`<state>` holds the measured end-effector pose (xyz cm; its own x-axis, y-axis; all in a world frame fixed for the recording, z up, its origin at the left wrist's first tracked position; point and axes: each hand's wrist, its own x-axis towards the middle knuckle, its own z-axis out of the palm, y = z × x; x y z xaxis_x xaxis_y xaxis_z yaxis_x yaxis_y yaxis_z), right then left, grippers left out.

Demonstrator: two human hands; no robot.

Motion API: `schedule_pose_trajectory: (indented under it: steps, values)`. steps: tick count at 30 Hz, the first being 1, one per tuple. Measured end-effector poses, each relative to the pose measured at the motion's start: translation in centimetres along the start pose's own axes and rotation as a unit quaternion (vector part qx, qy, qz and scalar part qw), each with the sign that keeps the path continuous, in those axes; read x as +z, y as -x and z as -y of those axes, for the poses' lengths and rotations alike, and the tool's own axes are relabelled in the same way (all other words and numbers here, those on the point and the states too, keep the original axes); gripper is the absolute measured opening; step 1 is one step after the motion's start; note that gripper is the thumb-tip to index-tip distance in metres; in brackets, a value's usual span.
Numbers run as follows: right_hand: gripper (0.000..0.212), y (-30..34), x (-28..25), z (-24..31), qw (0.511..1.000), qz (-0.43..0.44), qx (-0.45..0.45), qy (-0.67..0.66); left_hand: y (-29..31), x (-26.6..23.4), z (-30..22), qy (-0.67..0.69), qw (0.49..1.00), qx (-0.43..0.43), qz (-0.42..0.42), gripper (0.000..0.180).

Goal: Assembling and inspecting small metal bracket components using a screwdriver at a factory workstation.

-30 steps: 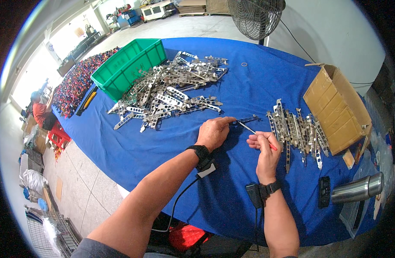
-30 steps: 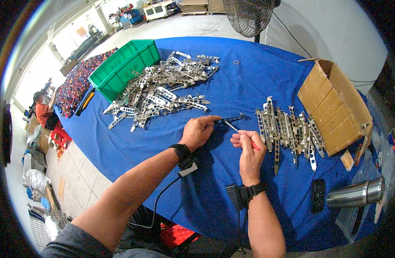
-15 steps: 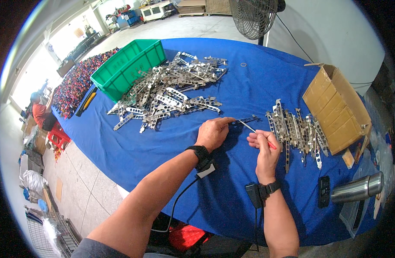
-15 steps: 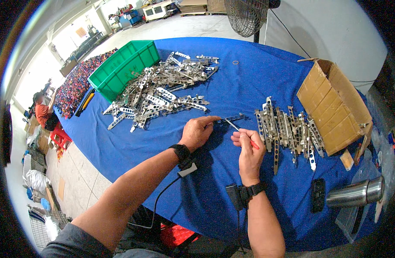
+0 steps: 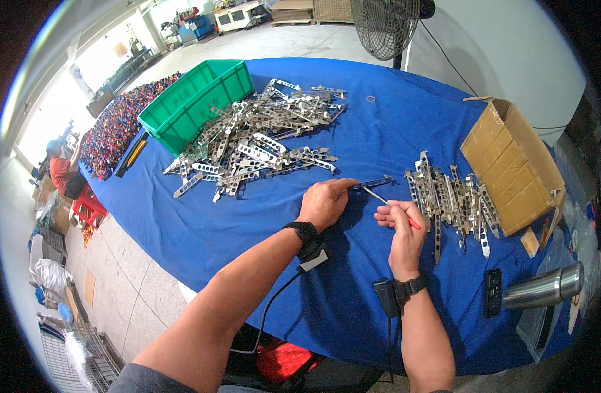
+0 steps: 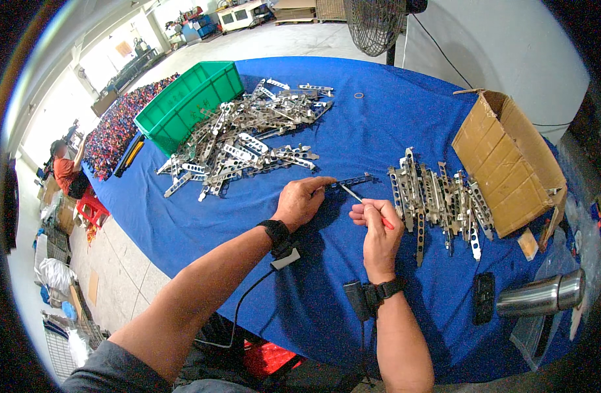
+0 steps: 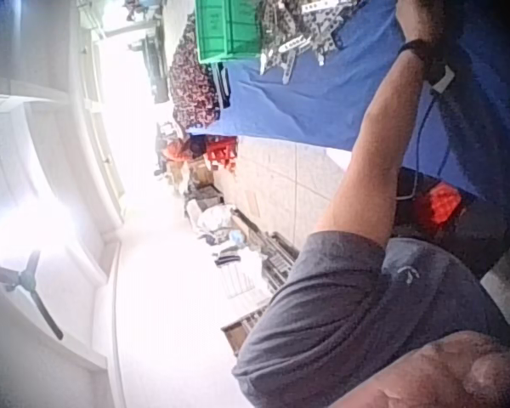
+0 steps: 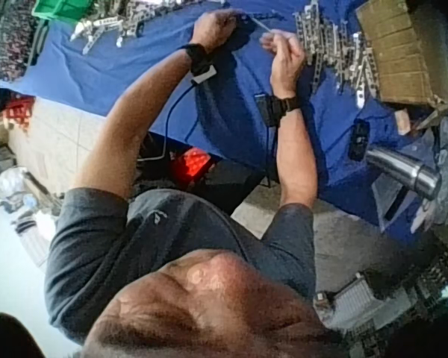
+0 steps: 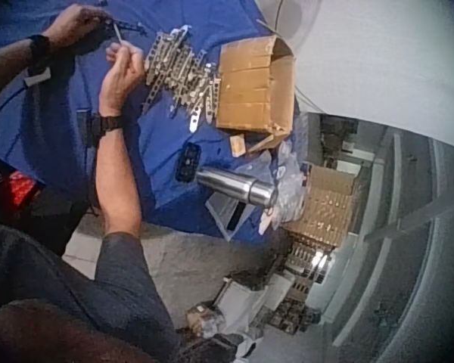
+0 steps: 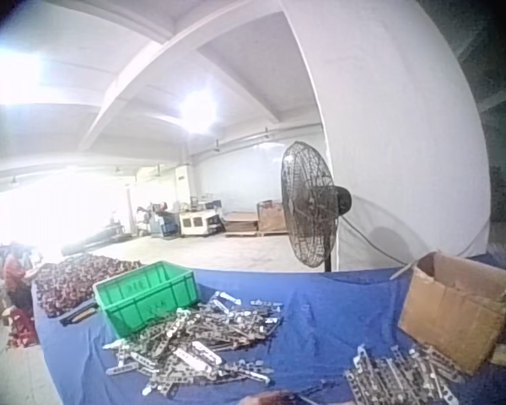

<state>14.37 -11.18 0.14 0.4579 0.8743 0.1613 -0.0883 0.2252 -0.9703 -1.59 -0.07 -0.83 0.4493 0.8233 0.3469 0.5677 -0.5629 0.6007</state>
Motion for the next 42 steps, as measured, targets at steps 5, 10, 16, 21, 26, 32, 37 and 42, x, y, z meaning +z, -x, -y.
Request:
schedule_pose_trajectory:
  steps: [5, 10, 16, 21, 26, 32, 37, 42]
  values:
    - [0.021, -0.1, 0.5, -0.3, 1.000, -0.012, -0.006, -0.027, 0.0, -0.2, 0.1, -0.003, 1.000, -0.003, 0.002, 0.032]
    - [0.020, 0.0, -0.3, -0.2, 1.000, 0.001, -0.003, -0.009, -0.1, 0.2, -0.2, 0.008, 1.000, -0.004, 0.007, 0.032]
    - [0.019, 0.0, 0.4, -0.3, 0.999, -0.012, -0.008, -0.029, 0.0, -0.1, 0.2, 0.004, 1.000, 0.002, 0.002, 0.032]
    - [0.020, -0.1, -0.1, -0.6, 1.000, -0.018, 0.003, -0.003, 0.0, -0.1, -0.1, 0.001, 1.000, -0.001, -0.002, 0.032]
    - [0.020, -0.2, 0.3, -0.1, 0.999, -0.039, -0.009, -0.012, 0.0, 0.1, 0.0, 0.003, 1.000, -0.003, -0.002, 0.032]
    - [0.019, -0.1, 0.1, -0.2, 1.000, -0.021, -0.002, -0.003, 0.0, -0.1, -0.1, 0.015, 1.000, -0.012, 0.009, 0.030]
    - [0.018, 0.0, 0.5, 0.2, 0.999, -0.031, -0.010, -0.024, 0.0, 0.0, 0.0, 0.001, 1.000, -0.003, 0.001, 0.032]
    - [0.019, -0.1, 0.1, -0.1, 1.000, -0.028, 0.000, -0.005, 0.0, 0.1, 0.1, 0.003, 1.000, -0.003, 0.001, 0.032]
